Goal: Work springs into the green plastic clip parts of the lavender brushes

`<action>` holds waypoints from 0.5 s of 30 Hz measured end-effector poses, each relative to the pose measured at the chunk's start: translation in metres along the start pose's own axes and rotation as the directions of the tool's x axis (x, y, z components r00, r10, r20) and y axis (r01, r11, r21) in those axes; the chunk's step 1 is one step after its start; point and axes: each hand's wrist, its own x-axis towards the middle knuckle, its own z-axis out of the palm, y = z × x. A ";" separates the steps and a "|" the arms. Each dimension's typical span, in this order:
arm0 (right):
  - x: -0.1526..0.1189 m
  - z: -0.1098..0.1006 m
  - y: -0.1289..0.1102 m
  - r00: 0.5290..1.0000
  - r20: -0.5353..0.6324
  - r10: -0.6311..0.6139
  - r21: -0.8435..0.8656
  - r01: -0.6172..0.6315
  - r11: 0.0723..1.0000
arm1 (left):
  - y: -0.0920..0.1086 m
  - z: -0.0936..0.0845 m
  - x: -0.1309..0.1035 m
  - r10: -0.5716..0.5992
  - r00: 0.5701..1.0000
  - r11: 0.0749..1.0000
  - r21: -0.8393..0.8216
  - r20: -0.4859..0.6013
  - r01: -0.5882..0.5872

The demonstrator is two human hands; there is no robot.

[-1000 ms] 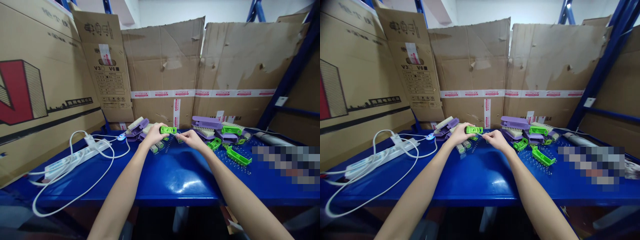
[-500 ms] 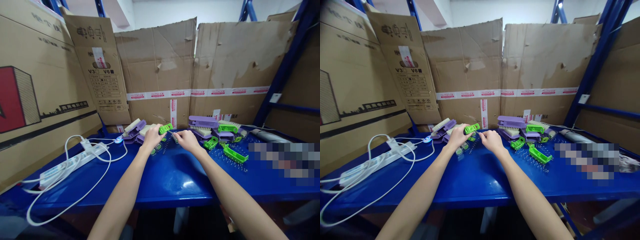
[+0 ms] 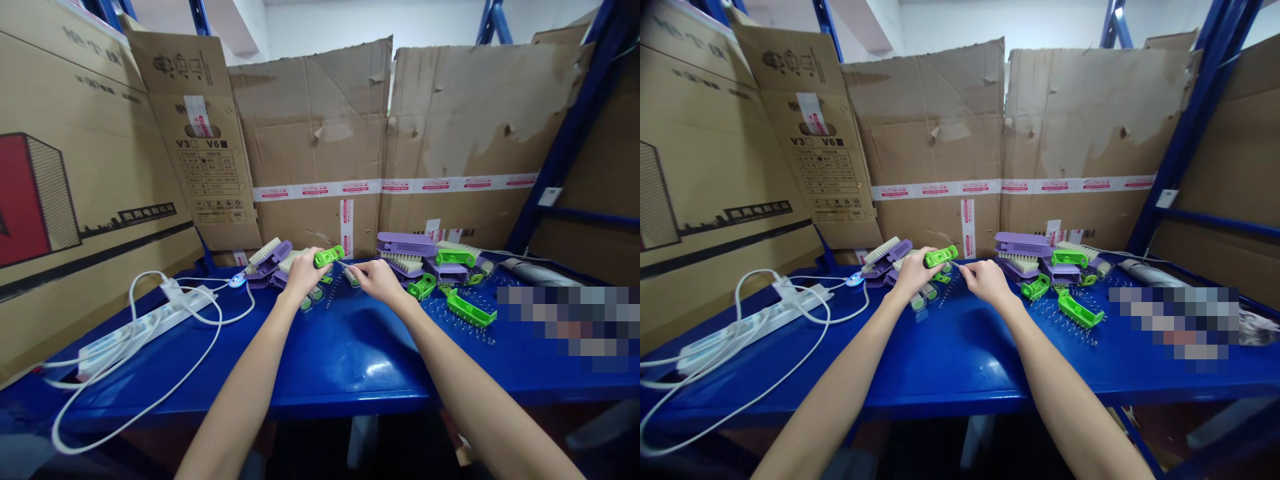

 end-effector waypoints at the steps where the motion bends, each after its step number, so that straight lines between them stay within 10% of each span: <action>1: 0.000 -0.001 0.000 1.000 -0.002 -0.016 0.020 0.016 1.000 | 0.000 0.000 0.000 0.004 1.000 1.000 -0.010 -0.005 -0.004; 15: 0.000 -0.002 0.007 0.997 0.048 -0.054 0.295 0.037 0.955 | -0.001 -0.009 0.002 0.066 0.996 0.979 -0.196 0.064 -0.052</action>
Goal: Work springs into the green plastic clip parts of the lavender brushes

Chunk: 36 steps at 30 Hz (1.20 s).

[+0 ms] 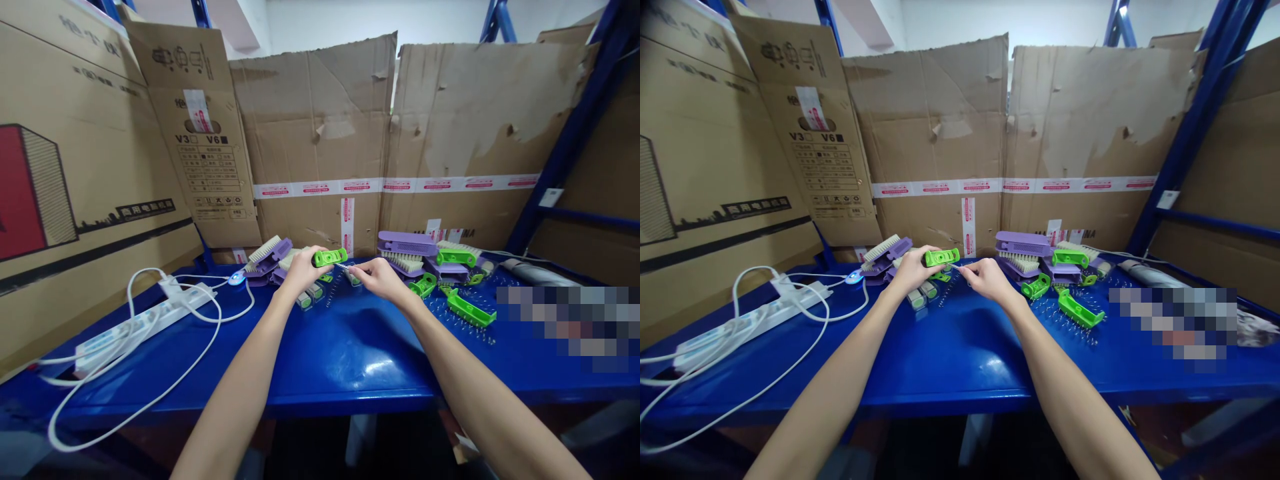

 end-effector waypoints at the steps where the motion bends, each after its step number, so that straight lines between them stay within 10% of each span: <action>1: 0.000 -0.001 0.000 1.000 0.012 0.018 0.042 -0.018 0.999 | 0.000 -0.002 0.000 0.003 1.000 0.999 -0.040 0.020 -0.002; 15: -0.002 -0.005 0.008 0.955 0.227 0.189 0.394 -0.268 0.879 | -0.007 -0.008 0.001 0.011 0.963 0.921 -0.379 0.270 0.095; 36: 0.000 -0.003 0.005 0.993 -0.060 0.097 0.051 -0.094 0.994 | -0.003 -0.002 0.002 -0.051 0.994 0.960 -0.268 0.098 0.076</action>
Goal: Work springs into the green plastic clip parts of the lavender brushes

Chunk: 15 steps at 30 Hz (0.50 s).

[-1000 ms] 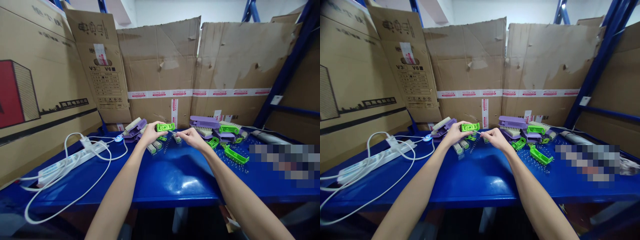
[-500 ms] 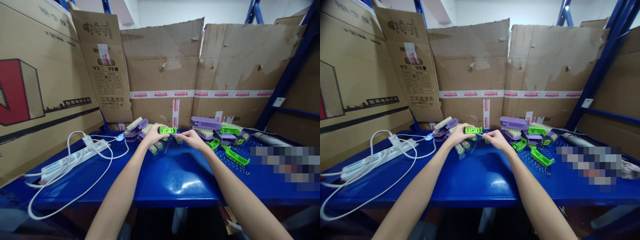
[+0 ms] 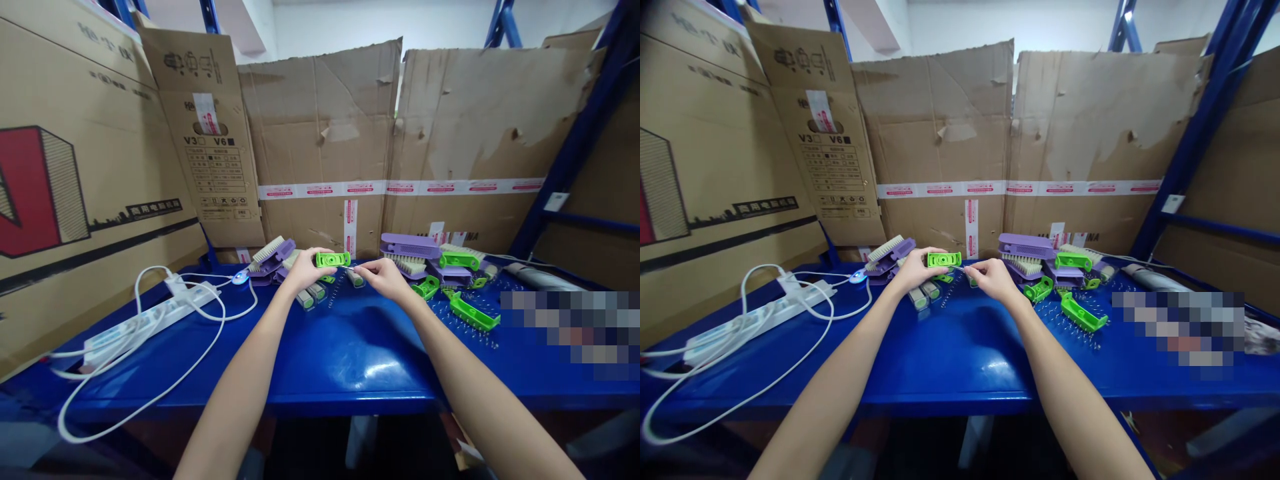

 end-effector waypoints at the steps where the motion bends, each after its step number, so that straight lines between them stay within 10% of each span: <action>1: -0.001 0.000 -0.001 1.000 -0.016 -0.014 -0.034 0.014 0.999 | -0.001 0.001 0.000 -0.004 1.000 1.000 -0.015 0.000 0.004; 15: 0.000 -0.009 0.003 0.999 0.014 -0.052 -0.199 0.053 0.979 | -0.003 0.002 -0.001 -0.108 0.993 0.993 -0.041 0.051 0.110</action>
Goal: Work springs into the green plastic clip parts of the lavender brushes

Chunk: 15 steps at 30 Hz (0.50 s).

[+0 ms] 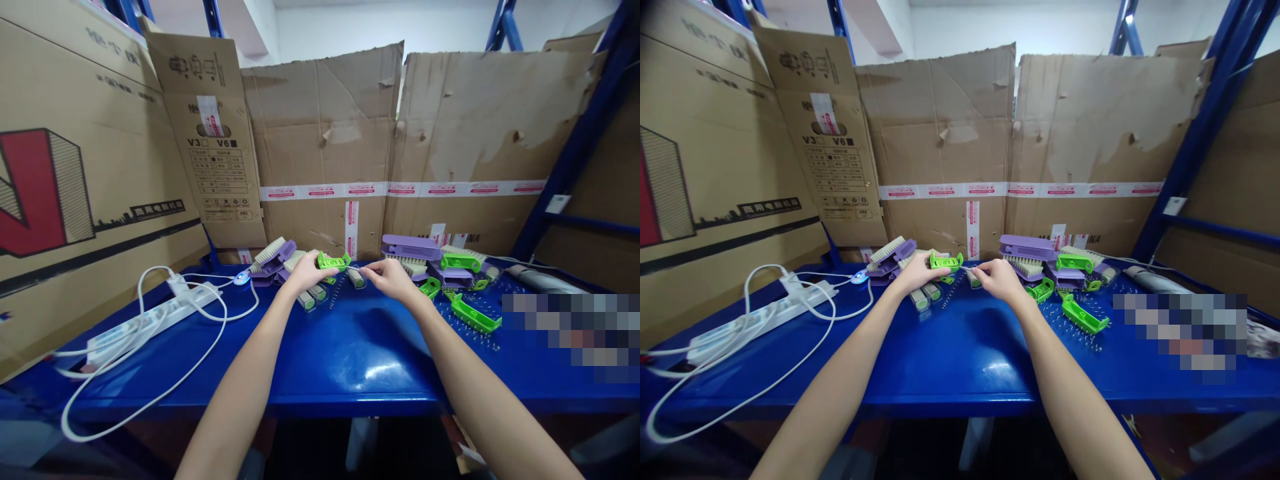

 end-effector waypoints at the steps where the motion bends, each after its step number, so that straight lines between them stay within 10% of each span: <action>1: 0.000 0.002 -0.001 1.000 -0.025 -0.007 0.002 0.007 1.000 | 0.000 0.001 0.000 0.003 1.000 1.000 0.002 -0.024 -0.003; 15: -0.006 0.024 -0.016 0.967 -0.253 -0.023 0.148 0.063 0.987 | -0.004 0.007 0.003 0.005 0.990 0.933 -0.356 -0.138 -0.054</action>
